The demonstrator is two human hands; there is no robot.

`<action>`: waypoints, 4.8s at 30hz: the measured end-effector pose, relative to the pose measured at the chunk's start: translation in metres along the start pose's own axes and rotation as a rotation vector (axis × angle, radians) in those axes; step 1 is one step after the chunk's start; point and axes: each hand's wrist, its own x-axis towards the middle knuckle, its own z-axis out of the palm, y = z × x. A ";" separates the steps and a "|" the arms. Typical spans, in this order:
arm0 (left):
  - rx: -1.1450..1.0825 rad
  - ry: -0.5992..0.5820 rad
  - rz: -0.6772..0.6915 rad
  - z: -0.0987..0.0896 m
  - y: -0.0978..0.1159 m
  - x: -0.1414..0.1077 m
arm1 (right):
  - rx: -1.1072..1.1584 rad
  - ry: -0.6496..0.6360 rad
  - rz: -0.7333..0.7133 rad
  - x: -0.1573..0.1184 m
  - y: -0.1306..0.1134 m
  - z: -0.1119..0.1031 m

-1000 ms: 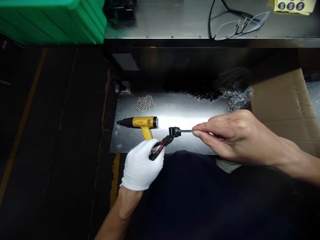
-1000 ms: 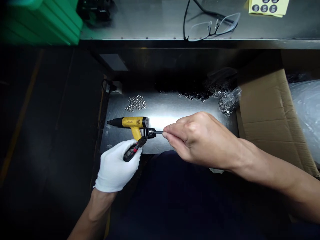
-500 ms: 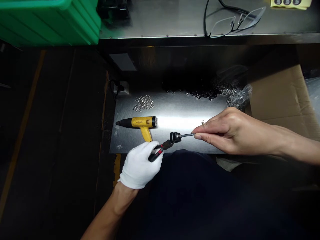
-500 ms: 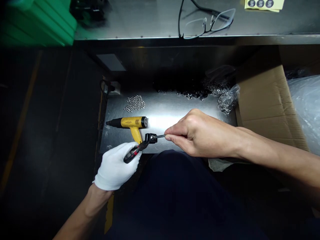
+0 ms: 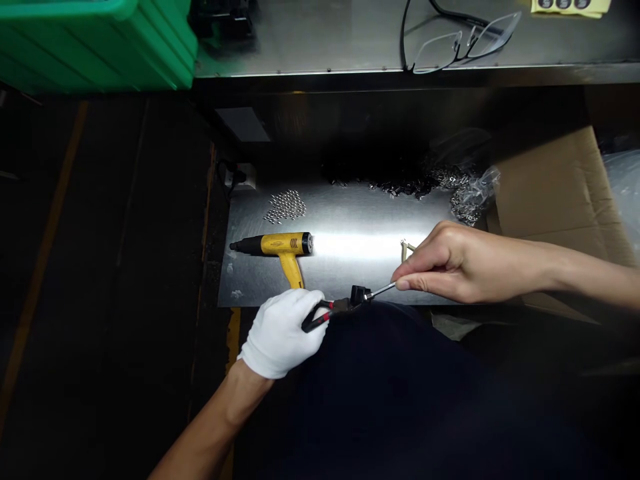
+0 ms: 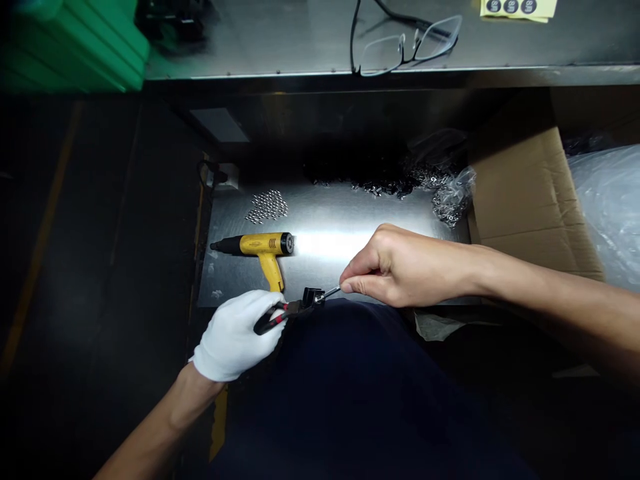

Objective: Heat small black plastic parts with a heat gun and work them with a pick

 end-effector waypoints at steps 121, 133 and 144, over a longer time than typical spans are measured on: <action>-0.977 -0.161 -0.350 0.071 0.006 0.000 | 1.076 0.386 0.501 -0.028 0.032 0.111; -1.031 -0.047 -0.391 0.077 -0.008 -0.019 | 0.843 0.501 0.578 -0.013 0.018 0.114; -1.136 0.089 -0.454 0.079 -0.011 -0.037 | 0.986 0.550 0.566 0.015 0.057 0.149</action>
